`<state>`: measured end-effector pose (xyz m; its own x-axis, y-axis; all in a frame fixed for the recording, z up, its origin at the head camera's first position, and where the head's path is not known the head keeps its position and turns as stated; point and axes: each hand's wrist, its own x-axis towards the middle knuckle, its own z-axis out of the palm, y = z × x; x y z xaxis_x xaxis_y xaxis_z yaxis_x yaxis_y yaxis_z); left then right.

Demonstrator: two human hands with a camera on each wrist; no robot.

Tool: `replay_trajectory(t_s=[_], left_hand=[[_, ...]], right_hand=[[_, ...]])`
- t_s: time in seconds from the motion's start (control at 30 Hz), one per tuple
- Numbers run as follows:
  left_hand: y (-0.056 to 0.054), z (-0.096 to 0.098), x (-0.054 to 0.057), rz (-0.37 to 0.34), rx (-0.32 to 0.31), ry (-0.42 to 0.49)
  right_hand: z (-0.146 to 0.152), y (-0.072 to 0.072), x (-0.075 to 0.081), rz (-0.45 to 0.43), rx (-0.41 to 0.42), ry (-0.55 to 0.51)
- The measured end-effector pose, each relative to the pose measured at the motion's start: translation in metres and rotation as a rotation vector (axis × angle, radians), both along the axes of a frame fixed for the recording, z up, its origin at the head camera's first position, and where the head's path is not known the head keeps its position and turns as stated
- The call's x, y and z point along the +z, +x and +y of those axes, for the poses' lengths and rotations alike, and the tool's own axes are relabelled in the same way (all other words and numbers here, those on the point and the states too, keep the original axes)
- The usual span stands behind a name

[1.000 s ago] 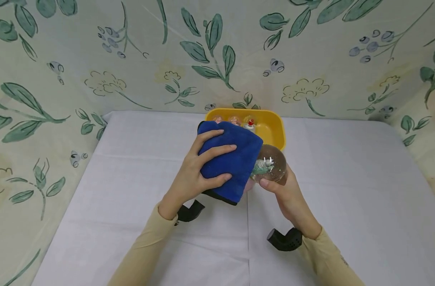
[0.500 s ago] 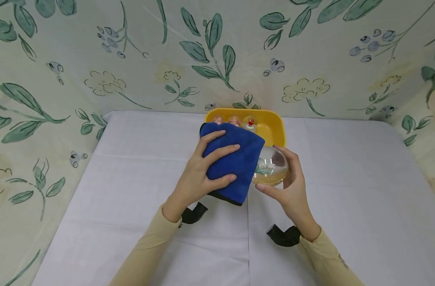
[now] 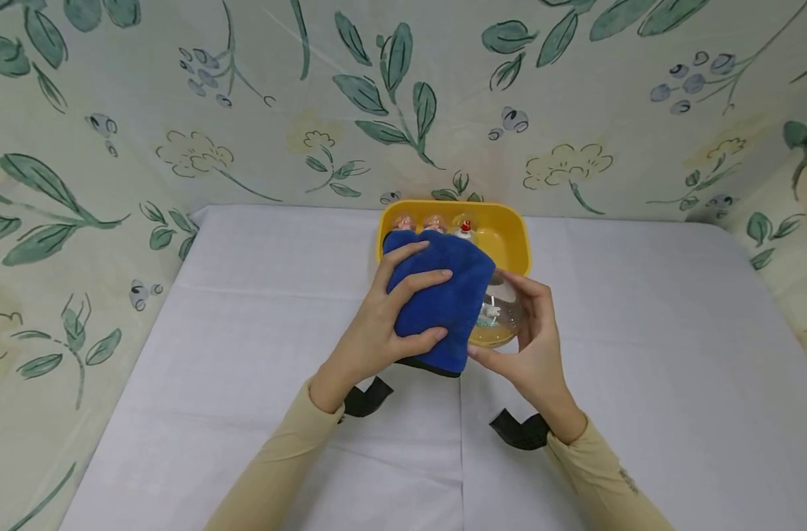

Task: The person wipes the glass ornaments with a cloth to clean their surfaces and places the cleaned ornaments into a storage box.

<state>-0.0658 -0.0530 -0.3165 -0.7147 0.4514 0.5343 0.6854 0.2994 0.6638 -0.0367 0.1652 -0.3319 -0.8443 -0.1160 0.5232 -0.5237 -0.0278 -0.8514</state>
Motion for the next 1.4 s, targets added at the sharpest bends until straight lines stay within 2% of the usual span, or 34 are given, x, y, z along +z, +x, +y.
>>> replay_trajectory(t_s=[0.17,0.3,0.4,0.47,0.53,0.6,0.7,0.77,0.83,0.9,1.0,1.1,1.23,1.4], left_hand=[[0.000,0.000,0.001,0.024,-0.019,0.001],[0.001,0.001,0.000,0.031,-0.006,-0.007],[0.001,0.003,-0.002,0.061,0.013,-0.028],[0.001,0.004,-0.003,0.075,0.015,-0.032],[0.000,0.004,-0.003,0.073,0.008,-0.026],[-0.002,0.002,-0.002,0.042,0.001,0.003],[-0.005,-0.002,-0.001,-0.016,0.007,0.044],[-0.006,-0.004,0.000,-0.050,0.009,0.060],[-0.006,-0.006,0.001,-0.070,0.007,0.060],[-0.005,-0.006,0.002,-0.081,-0.004,0.050],[-0.003,-0.006,0.004,-0.080,-0.016,0.032],[-0.001,-0.005,0.005,-0.063,-0.022,0.014],[0.000,-0.005,0.006,-0.048,-0.014,-0.006],[0.003,-0.004,0.005,-0.039,0.012,-0.036]], right_hand=[[-0.003,0.001,0.003,-0.138,-0.050,-0.033],[-0.007,0.001,0.009,-0.348,-0.080,-0.067],[-0.009,0.000,0.012,-0.509,-0.093,-0.106],[-0.010,0.001,0.013,-0.563,-0.094,-0.110],[-0.008,0.001,0.012,-0.565,-0.072,-0.089],[-0.006,0.001,0.011,-0.529,-0.015,-0.023],[-0.002,0.001,0.010,-0.424,0.077,0.100],[0.001,0.000,0.009,-0.333,0.104,0.184],[0.003,-0.002,0.008,-0.218,0.068,0.277],[0.005,-0.004,0.007,-0.101,-0.007,0.364],[0.006,-0.005,0.006,-0.001,-0.115,0.431],[0.004,-0.004,0.006,-0.040,-0.162,0.410],[-0.001,-0.002,0.009,-0.215,-0.171,0.343],[-0.005,0.000,0.014,-0.434,-0.127,0.269]])
